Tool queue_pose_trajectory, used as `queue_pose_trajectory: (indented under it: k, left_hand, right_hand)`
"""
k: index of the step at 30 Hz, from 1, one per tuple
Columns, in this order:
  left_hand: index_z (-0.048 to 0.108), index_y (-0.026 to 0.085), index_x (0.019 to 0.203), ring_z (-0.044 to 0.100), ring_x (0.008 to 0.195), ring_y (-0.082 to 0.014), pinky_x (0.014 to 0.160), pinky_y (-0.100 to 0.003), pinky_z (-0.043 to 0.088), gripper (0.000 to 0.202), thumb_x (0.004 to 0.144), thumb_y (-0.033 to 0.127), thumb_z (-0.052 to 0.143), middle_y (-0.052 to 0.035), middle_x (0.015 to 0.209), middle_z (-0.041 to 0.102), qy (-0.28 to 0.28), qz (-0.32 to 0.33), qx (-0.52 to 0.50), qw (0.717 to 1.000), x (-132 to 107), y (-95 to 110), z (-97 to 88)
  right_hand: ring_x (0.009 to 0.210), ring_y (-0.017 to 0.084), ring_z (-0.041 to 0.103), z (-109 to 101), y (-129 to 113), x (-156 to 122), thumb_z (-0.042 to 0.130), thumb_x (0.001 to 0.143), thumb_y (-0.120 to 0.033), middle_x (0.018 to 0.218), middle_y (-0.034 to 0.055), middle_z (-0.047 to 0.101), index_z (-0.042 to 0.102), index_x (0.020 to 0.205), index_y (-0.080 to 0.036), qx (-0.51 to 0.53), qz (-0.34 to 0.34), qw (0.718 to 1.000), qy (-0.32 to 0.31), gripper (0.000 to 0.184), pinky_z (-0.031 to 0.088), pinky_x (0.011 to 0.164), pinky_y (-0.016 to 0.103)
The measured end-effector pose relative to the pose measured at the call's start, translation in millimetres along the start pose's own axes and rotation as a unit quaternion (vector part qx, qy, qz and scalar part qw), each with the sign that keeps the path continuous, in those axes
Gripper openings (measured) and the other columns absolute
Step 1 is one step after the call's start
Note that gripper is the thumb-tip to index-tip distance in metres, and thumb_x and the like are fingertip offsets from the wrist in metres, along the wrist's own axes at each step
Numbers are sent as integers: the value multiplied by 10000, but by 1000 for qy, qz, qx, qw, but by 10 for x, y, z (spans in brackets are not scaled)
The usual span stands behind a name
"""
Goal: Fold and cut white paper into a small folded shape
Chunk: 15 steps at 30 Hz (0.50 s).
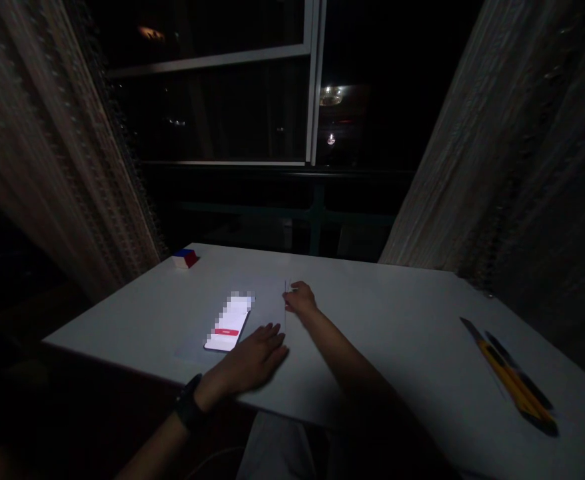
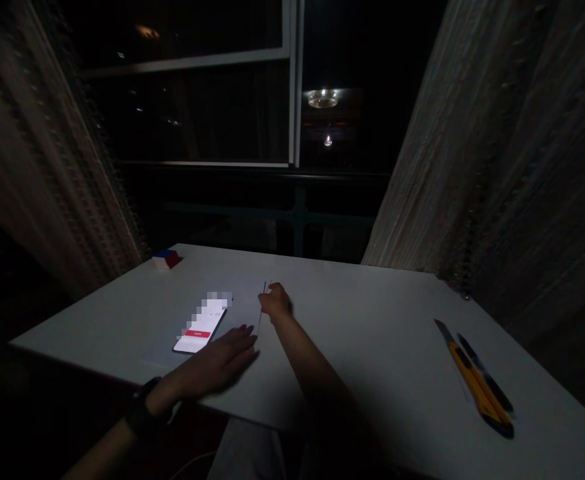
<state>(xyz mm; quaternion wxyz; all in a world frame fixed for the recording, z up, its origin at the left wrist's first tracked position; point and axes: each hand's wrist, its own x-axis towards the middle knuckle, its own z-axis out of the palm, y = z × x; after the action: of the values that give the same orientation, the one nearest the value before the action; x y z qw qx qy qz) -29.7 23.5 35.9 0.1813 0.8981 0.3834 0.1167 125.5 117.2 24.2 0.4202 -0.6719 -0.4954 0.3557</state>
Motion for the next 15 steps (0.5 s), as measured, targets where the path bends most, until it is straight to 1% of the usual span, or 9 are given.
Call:
queue_pose_trajectory:
  k: [4, 8, 11, 14, 15]
  left_hand:
    - [486, 184, 1255, 296, 1300, -205, 1059, -371, 236, 442, 911, 395, 303, -85, 1377, 394, 16, 22, 0, 1000, -28, 55, 79]
    - [494, 213, 1246, 309, 1294, -195, 1061, -371, 242, 410, 912, 372, 317, -57, 1368, 413, 33, 28, -14, 999, -24, 124, 108]
    - [502, 215, 1238, 324, 1286, -193, 1056, -371, 256, 402, 910, 364, 324, -53, 1351, 438, 32, 29, -30, 999, -7, 186, 110]
    - [527, 217, 1212, 339, 1277, -191, 1043, -362, 283, 380, 901, 346, 350, -44, 1311, 488, 21, 47, -62, 997, 22, 260, 70]
    - [536, 217, 1201, 354, 1268, -190, 1038, -355, 292, 371, 896, 339, 365, -42, 1294, 506, 27, 54, -77, 995, 43, 281, 51]
  right_hand:
    - [669, 148, 634, 23, 11, -16, 619, 675, -235, 915, 77, 646, 476, 1050, -173, 34, 49, 998, 18, 406, 470, 448, 198]
    - [573, 149, 612, -45, 96, -67, 704, 596, -292, 830, 70, 664, 550, 879, -175, 15, 53, 998, 22, 343, 429, 379, 195]
    - [479, 126, 576, -144, 188, -90, 739, 560, -314, 664, 30, 651, 559, 740, -178, -3, 41, 999, 23, 289, 402, 358, 186]
    - [383, 102, 516, -296, 276, -110, 743, 560, -348, 462, -21, 559, 537, 608, -180, -7, 22, 1000, 19, 271, 376, 346, 183]
    - [363, 99, 498, -363, 303, -120, 734, 569, -370, 423, -30, 527, 525, 577, -180, 0, 14, 1000, 19, 283, 375, 344, 187]
